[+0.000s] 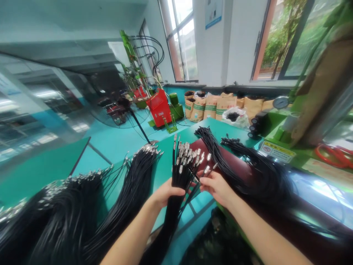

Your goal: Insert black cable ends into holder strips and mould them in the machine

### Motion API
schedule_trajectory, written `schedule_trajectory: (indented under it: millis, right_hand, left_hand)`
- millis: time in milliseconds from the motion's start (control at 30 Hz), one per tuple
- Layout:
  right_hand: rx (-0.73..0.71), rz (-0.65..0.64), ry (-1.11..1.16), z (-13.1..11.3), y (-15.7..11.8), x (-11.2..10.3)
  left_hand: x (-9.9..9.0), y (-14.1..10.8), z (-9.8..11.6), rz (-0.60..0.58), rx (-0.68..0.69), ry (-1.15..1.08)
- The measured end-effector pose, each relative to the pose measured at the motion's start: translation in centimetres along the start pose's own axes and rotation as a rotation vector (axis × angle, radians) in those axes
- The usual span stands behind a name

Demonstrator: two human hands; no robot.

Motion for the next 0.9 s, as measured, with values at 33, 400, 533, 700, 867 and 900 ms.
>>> schedule_trajectory:
  millis: [33, 400, 533, 700, 867, 900]
  right_hand:
    - [-0.001, 0.014, 0.05, -0.1, 0.0, 0.1]
    - [-0.249, 0.135, -0.075, -2.8, -1.1, 0.3]
    - [-0.291, 0.144, -0.156, -2.9, -1.3, 0.5]
    - [-0.25, 0.235, -0.147, -2.5, -0.7, -0.5]
    - [-0.291, 0.24, -0.151, -2.7, -0.8, -0.6]
    - [-0.303, 0.243, -0.144, -2.8, -1.0, -0.5]
  left_hand:
    - [0.0, 0.1, -0.2, 0.002, -0.019, 0.001]
    - [0.0, 0.7, -1.0, -0.093, -0.032, 0.019]
    - [0.2, 0.6, -1.0, -0.108, -0.047, 0.008]
    - [1.2, 0.3, -1.5, -0.09, -0.096, 0.01]
    - [1.5, 0.6, -1.8, -0.043, -0.123, 0.054]
    - [1.3, 0.7, -1.8, -0.031, -0.122, 0.061]
Point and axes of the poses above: each hand's wrist, its own y-axis towards the middle knuckle, its own x-axis out of the palm, z = x × y, the point moved 5 cm from there along y, towards the middle knuckle, and after that the axes turned 2 degrees about -z, right-handed, at the moved point
